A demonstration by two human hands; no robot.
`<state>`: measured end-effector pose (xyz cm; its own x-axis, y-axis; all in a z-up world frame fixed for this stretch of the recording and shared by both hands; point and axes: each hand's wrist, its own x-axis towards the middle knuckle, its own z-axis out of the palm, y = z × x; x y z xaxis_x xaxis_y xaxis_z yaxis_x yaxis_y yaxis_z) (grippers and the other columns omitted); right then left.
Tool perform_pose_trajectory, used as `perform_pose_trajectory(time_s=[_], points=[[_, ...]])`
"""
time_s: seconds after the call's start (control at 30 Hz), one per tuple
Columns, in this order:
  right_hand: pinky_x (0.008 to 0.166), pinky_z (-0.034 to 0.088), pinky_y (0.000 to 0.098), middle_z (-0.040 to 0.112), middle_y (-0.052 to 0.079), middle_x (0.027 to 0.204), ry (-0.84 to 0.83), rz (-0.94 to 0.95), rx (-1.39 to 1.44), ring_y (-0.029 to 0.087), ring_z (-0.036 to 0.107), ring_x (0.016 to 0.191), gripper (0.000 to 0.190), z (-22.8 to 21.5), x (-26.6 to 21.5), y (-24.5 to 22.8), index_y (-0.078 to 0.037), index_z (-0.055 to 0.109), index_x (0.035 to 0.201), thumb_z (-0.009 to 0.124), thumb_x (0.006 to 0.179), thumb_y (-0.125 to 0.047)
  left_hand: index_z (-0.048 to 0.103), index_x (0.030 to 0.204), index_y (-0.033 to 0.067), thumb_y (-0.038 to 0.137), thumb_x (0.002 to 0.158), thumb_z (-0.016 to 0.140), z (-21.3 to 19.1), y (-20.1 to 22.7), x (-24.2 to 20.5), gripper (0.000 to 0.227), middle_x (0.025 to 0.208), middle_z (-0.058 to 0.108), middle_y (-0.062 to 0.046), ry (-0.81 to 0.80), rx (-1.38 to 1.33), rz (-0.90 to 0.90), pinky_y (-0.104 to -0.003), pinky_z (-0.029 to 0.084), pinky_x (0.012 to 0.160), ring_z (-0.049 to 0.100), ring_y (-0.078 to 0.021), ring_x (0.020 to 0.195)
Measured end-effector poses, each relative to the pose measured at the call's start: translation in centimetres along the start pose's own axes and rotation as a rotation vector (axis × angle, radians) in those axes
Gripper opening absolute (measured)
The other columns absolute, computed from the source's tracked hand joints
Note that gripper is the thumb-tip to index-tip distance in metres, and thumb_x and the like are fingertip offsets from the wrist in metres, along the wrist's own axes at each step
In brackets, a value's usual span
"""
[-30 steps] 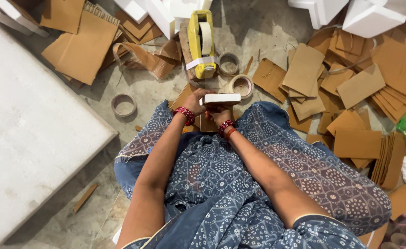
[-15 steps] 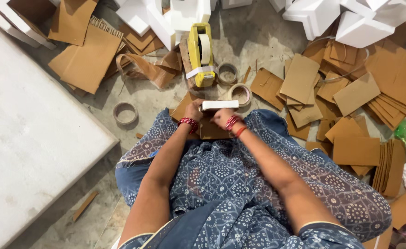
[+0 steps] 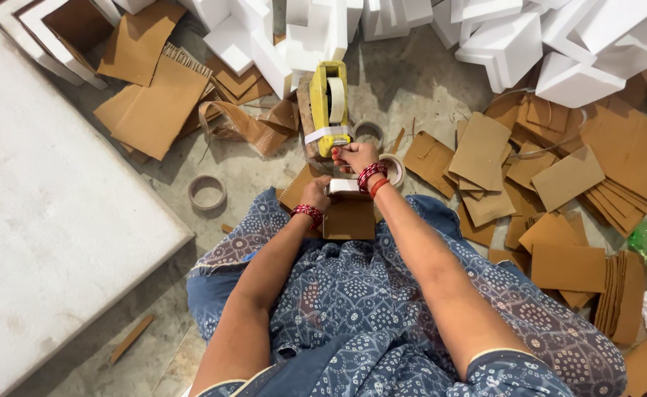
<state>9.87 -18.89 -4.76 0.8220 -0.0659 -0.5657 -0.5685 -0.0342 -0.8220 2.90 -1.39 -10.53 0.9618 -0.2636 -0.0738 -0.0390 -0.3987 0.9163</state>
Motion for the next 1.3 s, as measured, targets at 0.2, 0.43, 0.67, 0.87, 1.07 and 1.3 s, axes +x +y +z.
perform_pose_trajectory(time_s=[0.2,0.43,0.67,0.87,1.07,1.3], points=[[0.068,0.058,0.0276,0.082,0.007,0.096,-0.03,-0.066,-0.734,0.013,0.074,0.079,0.018,-0.9,3.9,4.0,-0.008,0.082,0.104,0.075,0.089,-0.016,0.067,0.111,0.0052,-0.005,0.074,0.07,0.9,1.3,-1.1,0.038,0.107,0.071,-0.021,0.106,0.067,0.079,-0.045,0.055,0.087,0.067,-0.042,0.103],[0.072,0.058,0.0298,0.081,0.007,0.099,-0.13,0.118,-1.34,0.015,0.074,0.083,0.022,-0.7,5.2,5.5,-0.009,0.079,0.108,0.076,0.089,-0.021,0.057,0.119,0.0044,-0.005,0.077,0.07,0.6,2.5,-1.7,0.045,0.104,0.072,-0.019,0.182,-0.091,-0.12,-0.045,0.056,0.087,0.07,-0.0404,0.102],[0.076,0.057,0.0319,0.079,0.008,0.102,-0.102,0.096,-1.461,0.017,0.073,0.088,0.028,-0.4,3.4,2.7,-0.011,0.076,0.112,0.076,0.088,-0.026,0.058,0.138,0.0142,-0.01,0.075,0.062,0.4,3.2,-2.3,0.068,0.119,0.063,-0.019,0.18,0.098,0.072,-0.046,0.05,0.098,0.06,-0.0419,0.115],[0.079,0.057,0.0337,0.078,0.009,0.105,-0.095,0.082,-1.419,0.019,0.073,0.092,0.033,0.6,2.0,1.1,-0.012,0.073,0.115,0.077,0.088,-0.03,0.069,0.128,0.0275,-0.007,0.075,0.063,-0.2,3.7,-2.5,0.064,0.108,0.06,-0.014,0.1,0.163,0.029,-0.045,0.052,0.095,0.061,-0.037,0.107],[0.083,0.057,0.0355,0.077,0.009,0.107,-0.11,0.101,-1.374,0.022,0.073,0.095,0.038,0.0,0.7,1.4,-0.013,0.071,0.118,0.077,0.087,-0.034,0.071,0.124,0.0279,-0.011,0.065,0.066,-0.2,4.2,-2.6,0.071,0.129,0.054,-0.02,0.147,0.115,0.086,-0.043,0.051,0.095,0.057,-0.0398,0.116],[0.087,0.056,0.0376,0.076,0.01,0.11,-0.089,-0.06,-1.199,0.024,0.073,0.1,0.044,-0.5,0.9,1.4,-0.015,0.068,0.122,0.078,0.087,-0.039,0.075,0.113,0.0188,-0.001,0.072,0.07,1.5,0.4,-1.1,0.046,0.125,0.061,-0.017,0.006,0.147,0.032,-0.043,0.049,0.103,0.058,-0.0388,0.119]])
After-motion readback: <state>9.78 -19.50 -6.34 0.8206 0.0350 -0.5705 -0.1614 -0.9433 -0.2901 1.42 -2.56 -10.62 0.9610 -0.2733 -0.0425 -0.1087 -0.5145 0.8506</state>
